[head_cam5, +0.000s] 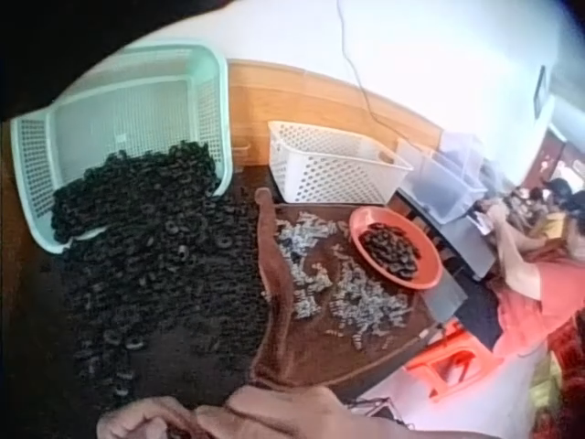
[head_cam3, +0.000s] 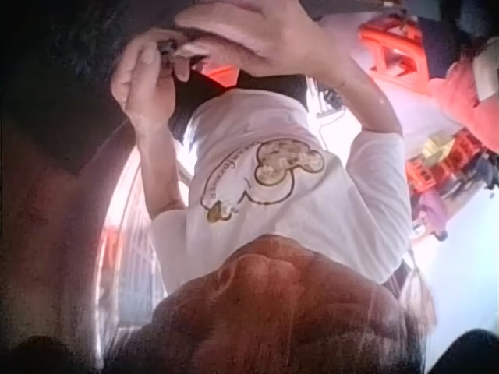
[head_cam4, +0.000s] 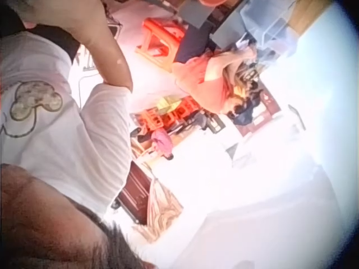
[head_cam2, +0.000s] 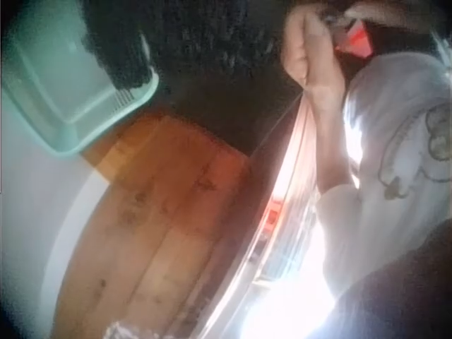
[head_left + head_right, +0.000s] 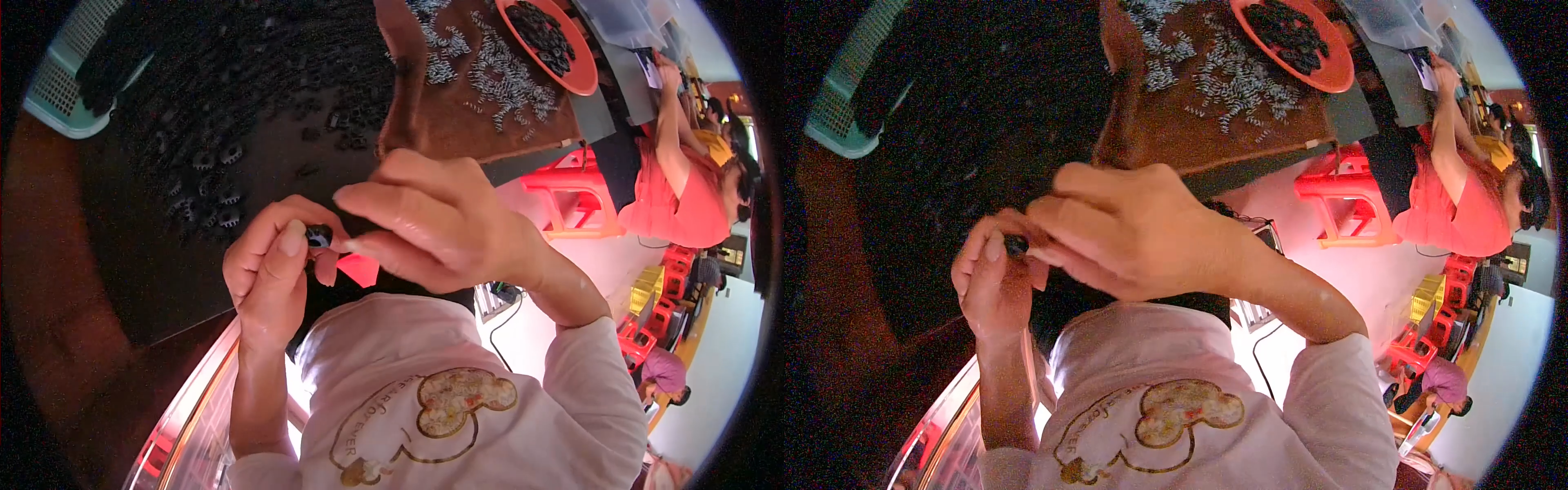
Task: The recorder is manually assembling small black hair clips by inserting metal springs into the plastic components.
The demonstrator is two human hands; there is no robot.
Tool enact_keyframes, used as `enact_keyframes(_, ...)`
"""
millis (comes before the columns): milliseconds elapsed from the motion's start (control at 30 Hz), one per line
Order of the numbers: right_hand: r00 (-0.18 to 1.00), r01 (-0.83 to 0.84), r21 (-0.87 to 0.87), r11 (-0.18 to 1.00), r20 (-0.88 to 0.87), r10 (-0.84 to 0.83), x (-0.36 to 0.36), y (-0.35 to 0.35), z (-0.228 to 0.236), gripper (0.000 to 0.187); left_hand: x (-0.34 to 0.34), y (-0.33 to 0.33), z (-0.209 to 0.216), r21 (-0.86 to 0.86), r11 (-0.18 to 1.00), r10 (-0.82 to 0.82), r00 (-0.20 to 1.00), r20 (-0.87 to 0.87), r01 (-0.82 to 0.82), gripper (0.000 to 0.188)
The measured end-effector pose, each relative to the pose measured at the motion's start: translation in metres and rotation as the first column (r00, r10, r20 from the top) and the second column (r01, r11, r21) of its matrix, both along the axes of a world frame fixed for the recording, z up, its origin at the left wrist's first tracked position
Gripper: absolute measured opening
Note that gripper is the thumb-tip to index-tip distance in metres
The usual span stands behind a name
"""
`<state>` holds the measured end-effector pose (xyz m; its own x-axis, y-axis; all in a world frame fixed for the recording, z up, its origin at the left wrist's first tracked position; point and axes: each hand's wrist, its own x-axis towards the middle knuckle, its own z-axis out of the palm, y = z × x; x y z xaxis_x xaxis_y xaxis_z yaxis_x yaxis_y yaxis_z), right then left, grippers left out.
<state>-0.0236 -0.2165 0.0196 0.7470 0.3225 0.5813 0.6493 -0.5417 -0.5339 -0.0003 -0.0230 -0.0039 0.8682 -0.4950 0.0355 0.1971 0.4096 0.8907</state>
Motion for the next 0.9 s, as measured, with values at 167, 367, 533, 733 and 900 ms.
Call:
enact_keyframes(167, 0.994, 0.108, -0.061, 0.992, 0.004, -0.108, -0.015, -0.035, -0.003, 0.016, 0.002, 0.002, -0.002, 0.021, 1.0, -0.008, 1.0, 0.03, 0.007, 0.027)
enact_keyframes(367, 0.926, 0.338, -0.181, 0.924, -0.113, -0.361, -0.019, -0.075, 0.009, 0.009, 0.002, 0.001, 0.0, 0.047, 0.999, -0.006, 0.999, 0.052, 0.004, 0.027)
enact_keyframes(533, 0.903, 0.377, -0.435, 0.818, -0.024, -0.429, -0.001, -0.093, 0.012, 0.013, 0.002, 0.0, 0.001, 0.061, 0.998, 0.0, 0.998, 0.061, -0.003, 0.028)
enact_keyframes(733, 0.891, 0.305, -0.669, 0.678, -0.051, -0.451, 0.01, -0.088, 0.014, 0.021, 0.004, 0.0, 0.001, 0.037, 0.999, 0.005, 0.999, 0.05, -0.007, 0.028)
enact_keyframes(900, 0.892, 0.315, -0.658, 0.684, -0.041, -0.451, 0.011, -0.087, 0.011, 0.022, 0.003, 0.0, 0.0, 0.011, 0.999, 0.033, 0.999, 0.019, -0.034, 0.029)
